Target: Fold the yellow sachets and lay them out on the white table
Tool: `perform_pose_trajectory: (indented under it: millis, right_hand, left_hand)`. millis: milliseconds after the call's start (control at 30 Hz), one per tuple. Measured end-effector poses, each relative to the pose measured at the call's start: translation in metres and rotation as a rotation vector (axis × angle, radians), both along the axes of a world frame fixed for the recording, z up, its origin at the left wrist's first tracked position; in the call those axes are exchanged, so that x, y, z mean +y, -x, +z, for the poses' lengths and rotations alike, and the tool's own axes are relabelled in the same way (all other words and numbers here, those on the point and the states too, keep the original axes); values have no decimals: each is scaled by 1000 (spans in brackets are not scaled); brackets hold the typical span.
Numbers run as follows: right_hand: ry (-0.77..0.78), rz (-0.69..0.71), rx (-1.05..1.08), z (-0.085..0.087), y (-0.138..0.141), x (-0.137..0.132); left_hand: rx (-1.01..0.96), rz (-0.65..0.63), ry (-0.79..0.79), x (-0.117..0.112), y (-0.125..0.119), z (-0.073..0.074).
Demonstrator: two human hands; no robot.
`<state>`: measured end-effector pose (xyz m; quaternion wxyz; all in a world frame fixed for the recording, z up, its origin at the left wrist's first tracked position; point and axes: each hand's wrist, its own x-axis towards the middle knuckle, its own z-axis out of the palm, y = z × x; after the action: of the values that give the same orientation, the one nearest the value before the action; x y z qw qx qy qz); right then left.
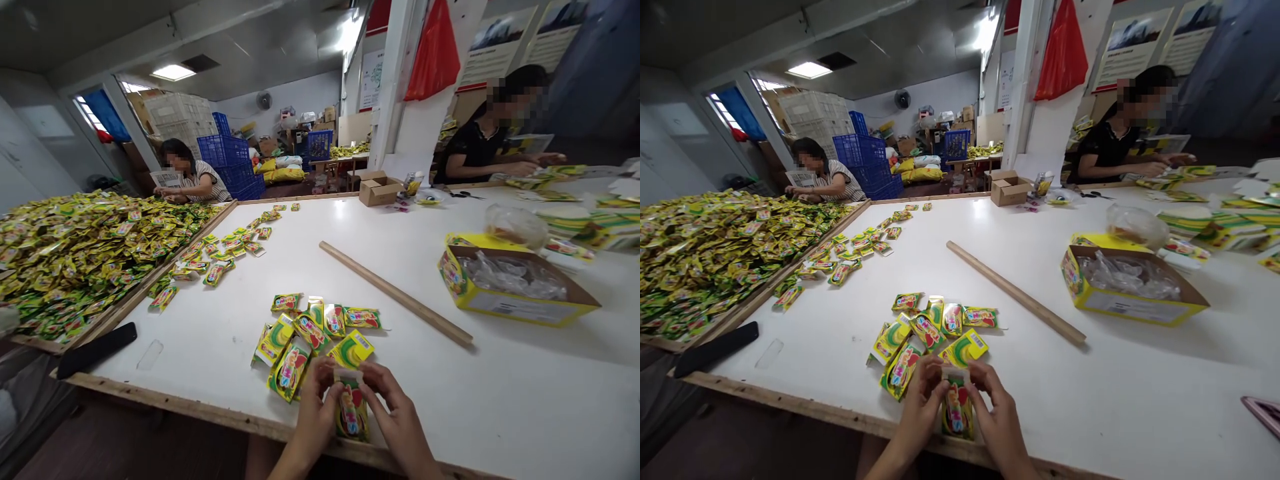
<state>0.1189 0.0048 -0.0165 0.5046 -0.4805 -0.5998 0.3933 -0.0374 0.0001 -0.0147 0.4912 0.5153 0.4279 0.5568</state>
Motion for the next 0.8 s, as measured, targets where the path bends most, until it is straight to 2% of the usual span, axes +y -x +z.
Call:
perform_pose_trajectory:
  millis: [133,533,700,800]
  right_hand:
    - [-74,31,-74,5,0,-5]
    - [13,-39,-130,14,2,2]
    - [3,38,-81,9,5,-3]
    - [-4,71,-83,4,0,-11]
  left_hand:
    - [106,-79,-68,-4,3,3]
    - [155,48,108,6,-5,12]
    - [206,-42,-22,0,5,9]
    - [278,-96,-89,-5,12,13]
